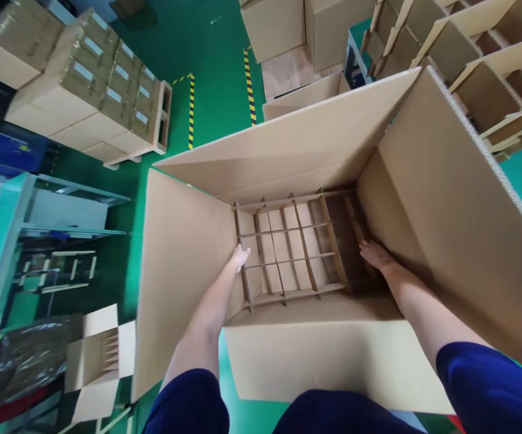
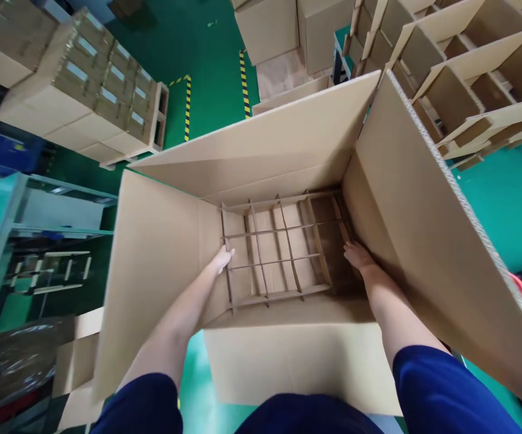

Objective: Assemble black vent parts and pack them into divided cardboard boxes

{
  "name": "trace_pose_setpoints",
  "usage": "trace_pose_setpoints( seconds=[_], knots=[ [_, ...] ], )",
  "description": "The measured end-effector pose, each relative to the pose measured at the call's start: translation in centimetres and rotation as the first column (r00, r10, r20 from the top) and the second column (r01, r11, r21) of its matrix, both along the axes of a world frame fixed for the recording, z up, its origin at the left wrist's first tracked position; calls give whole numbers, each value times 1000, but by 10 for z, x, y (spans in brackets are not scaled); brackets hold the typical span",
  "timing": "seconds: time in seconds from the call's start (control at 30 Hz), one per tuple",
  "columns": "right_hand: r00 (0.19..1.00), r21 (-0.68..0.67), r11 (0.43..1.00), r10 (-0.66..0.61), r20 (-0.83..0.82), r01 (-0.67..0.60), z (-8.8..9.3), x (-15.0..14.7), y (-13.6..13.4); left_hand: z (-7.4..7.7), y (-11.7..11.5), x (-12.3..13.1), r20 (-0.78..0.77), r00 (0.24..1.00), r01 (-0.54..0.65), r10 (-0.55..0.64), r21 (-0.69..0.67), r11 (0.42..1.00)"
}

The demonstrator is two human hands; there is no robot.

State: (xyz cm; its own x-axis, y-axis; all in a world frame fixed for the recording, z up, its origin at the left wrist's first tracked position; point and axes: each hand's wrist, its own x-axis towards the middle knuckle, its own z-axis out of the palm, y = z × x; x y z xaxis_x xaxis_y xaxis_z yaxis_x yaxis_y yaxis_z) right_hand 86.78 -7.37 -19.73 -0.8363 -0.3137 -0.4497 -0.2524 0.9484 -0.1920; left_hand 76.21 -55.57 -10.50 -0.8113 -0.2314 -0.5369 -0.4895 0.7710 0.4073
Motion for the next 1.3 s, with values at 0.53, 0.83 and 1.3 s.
trace_pose_setpoints(
  seconds=[0.53, 0.83, 1.3],
  knots=[
    [763, -145, 821, -567, -311, 552, -93, -158, -20, -176, 46, -12, -158, 936, 244, -314, -351, 904],
    [704, -47, 789, -573, -420, 613, -112, -155, -13, -216, 47, -21, -140, 964, 166, -227, -352, 921],
    [836, -75, 897, -435, -335, 437, -72, -116, -64, -189, 75, 4, -179, 959, 188, -221, -187, 964]
  ],
)
